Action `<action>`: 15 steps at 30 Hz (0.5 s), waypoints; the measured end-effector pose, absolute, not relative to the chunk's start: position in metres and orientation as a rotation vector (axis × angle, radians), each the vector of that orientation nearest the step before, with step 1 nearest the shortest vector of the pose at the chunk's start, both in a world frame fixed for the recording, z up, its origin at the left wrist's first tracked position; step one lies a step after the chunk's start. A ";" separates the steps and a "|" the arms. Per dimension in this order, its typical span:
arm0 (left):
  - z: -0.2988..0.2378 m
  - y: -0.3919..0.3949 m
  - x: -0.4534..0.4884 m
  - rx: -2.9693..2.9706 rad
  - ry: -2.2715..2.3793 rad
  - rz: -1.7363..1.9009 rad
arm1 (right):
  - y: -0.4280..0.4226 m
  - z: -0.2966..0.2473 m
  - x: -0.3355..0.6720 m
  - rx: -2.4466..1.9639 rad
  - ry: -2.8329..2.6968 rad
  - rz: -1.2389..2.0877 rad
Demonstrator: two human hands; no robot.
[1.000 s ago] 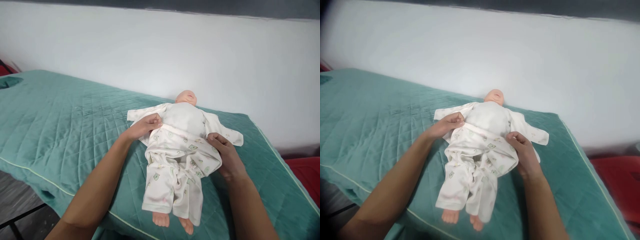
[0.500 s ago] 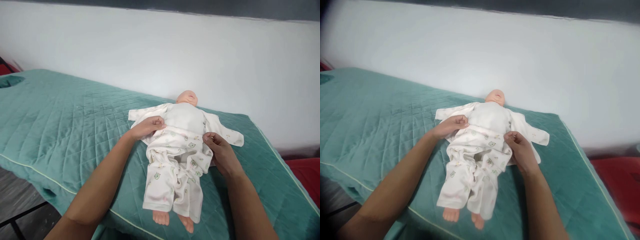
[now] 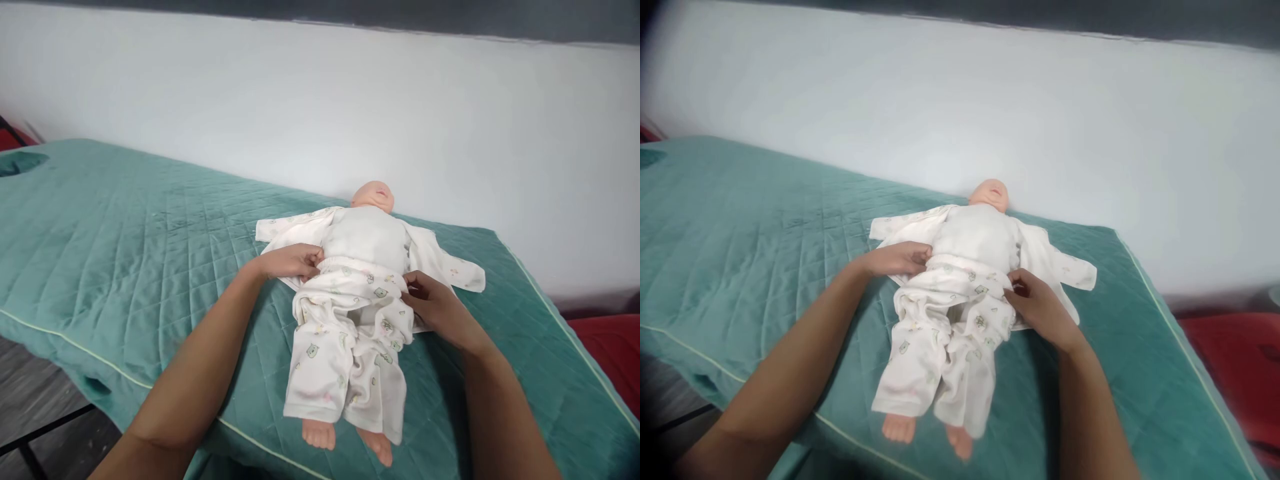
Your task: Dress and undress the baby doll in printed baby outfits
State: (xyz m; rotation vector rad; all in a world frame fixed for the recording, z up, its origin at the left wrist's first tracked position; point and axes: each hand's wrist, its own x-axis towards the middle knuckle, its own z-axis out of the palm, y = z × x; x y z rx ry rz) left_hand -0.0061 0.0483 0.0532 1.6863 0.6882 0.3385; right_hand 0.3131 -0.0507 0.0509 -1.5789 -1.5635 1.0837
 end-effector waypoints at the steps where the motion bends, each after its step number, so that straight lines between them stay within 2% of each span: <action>1: 0.052 0.049 -0.005 1.696 0.709 0.348 | -0.050 0.049 0.313 -1.609 -1.572 1.064; 8: 0.048 0.046 0.003 1.699 0.958 0.512 | -0.040 0.038 0.308 -1.815 -1.566 0.756; 15: 0.046 0.050 0.011 1.878 1.090 0.576 | -0.037 0.038 0.305 -1.817 -1.530 0.833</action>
